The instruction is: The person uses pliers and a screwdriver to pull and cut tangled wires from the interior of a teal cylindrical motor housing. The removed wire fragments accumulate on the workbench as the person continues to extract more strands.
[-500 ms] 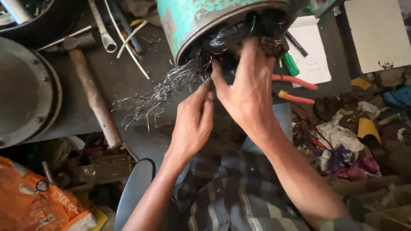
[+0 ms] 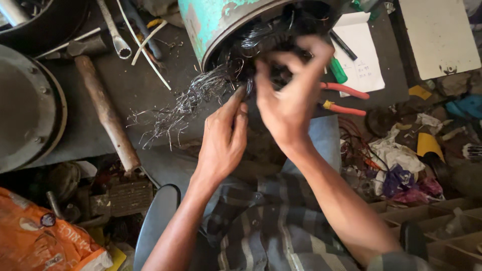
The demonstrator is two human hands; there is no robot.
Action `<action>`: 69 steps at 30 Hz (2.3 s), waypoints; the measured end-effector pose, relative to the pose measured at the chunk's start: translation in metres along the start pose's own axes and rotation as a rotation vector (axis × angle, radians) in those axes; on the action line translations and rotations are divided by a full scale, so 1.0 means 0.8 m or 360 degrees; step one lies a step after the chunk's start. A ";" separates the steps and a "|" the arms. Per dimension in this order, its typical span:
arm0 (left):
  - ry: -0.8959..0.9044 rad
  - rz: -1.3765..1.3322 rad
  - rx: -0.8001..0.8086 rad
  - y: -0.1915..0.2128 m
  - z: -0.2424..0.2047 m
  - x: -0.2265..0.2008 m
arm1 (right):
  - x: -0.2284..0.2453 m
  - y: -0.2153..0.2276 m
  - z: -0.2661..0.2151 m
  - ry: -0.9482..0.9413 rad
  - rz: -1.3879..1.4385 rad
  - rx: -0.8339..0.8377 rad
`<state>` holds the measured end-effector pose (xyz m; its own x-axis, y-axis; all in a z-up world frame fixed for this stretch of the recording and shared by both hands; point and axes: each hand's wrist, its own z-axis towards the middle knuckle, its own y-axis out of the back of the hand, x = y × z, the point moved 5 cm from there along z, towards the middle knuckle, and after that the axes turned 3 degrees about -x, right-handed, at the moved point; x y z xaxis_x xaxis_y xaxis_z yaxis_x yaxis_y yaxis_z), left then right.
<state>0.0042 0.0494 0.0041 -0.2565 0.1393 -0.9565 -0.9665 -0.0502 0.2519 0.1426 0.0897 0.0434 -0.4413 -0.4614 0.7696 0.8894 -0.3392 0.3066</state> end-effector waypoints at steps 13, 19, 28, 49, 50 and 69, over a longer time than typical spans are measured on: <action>0.0081 -0.0095 0.0037 0.011 0.007 0.004 | 0.010 0.055 -0.024 -0.0301 -0.0014 -0.0033; -0.0069 -0.0084 0.0010 0.010 0.007 0.009 | 0.089 0.043 -0.010 0.0756 -0.0785 0.0453; -0.0074 -0.0061 -0.0028 0.008 -0.001 0.005 | 0.047 0.014 0.006 0.0566 -0.1326 0.0828; 0.0146 -0.0061 0.0126 0.003 0.013 0.007 | -0.011 0.085 -0.002 0.0539 -0.1311 0.0736; 0.0082 -0.0060 0.0099 0.004 0.014 0.003 | -0.014 0.087 0.001 0.0567 -0.1322 0.0688; 0.0033 -0.0080 0.0085 0.014 0.022 0.014 | 0.066 0.075 -0.026 0.0699 -0.1263 0.0457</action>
<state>-0.0094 0.0678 -0.0017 -0.2076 0.1198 -0.9709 -0.9776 0.0093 0.2102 0.1703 0.0276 0.0909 -0.8826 -0.4699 0.0161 0.2803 -0.4984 0.8204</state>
